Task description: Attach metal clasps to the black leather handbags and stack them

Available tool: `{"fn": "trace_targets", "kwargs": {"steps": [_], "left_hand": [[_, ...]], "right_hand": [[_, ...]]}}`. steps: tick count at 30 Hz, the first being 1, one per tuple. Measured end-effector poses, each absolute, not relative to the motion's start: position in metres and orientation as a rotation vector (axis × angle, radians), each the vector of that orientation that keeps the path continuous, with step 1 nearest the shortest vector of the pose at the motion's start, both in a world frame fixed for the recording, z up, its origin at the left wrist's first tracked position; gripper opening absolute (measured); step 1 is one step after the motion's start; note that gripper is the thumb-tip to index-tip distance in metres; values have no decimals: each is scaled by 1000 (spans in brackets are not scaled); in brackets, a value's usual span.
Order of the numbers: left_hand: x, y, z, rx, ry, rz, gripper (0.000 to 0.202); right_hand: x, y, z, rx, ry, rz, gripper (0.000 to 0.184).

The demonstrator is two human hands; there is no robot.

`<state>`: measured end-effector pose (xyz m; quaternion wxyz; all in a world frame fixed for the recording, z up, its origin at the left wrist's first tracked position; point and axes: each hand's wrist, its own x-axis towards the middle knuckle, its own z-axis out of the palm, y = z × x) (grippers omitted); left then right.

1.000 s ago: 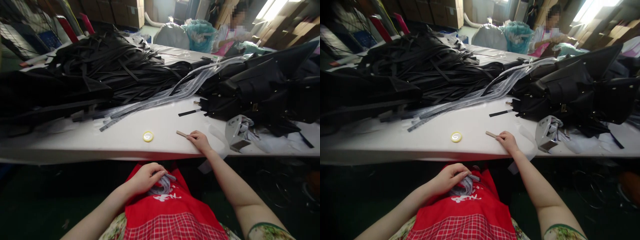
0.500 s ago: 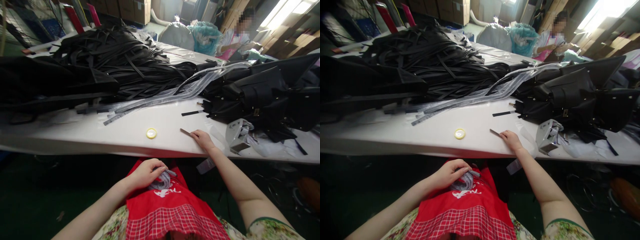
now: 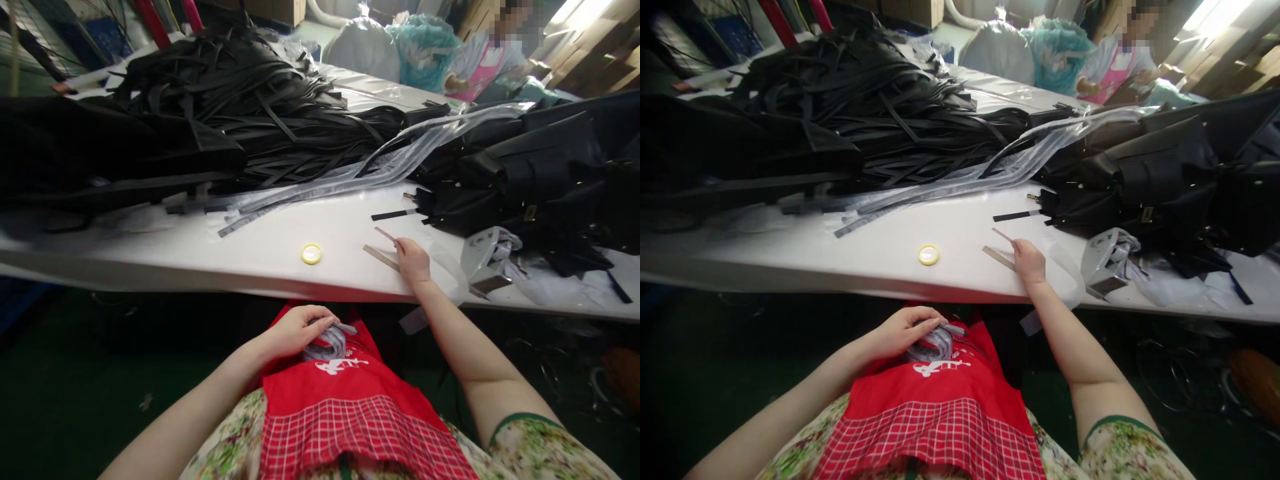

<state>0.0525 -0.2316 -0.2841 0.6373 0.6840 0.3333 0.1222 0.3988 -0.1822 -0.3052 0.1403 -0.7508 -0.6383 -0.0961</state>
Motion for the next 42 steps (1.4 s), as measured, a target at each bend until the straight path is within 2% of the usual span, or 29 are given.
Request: {"fn": "trace_targets", "kwargs": {"steps": [3,6,14,24,36,42], "left_hand": [[50,-230,-288,1522,777,296,38],[50,-229,-293,1511,771,319,40],[54,-227,-292,1581,766,308,37],[56,-224,-294,1606,772,309,35],[55,-220,-294,1608,755,293,35],[54,-221,-295,1612,757,304,36]], "right_hand": [[385,-195,-301,-2053,-1864,-396,32],[365,-211,-307,-1923,-2113,-413,30],[351,-229,-345,-1821,-2112,-190,29],[347,-223,-336,-1908,-2168,-174,25],[344,-219,-322,-1984,-2269,-124,31],[334,-205,-315,-2242,-2341,-156,21]]}}
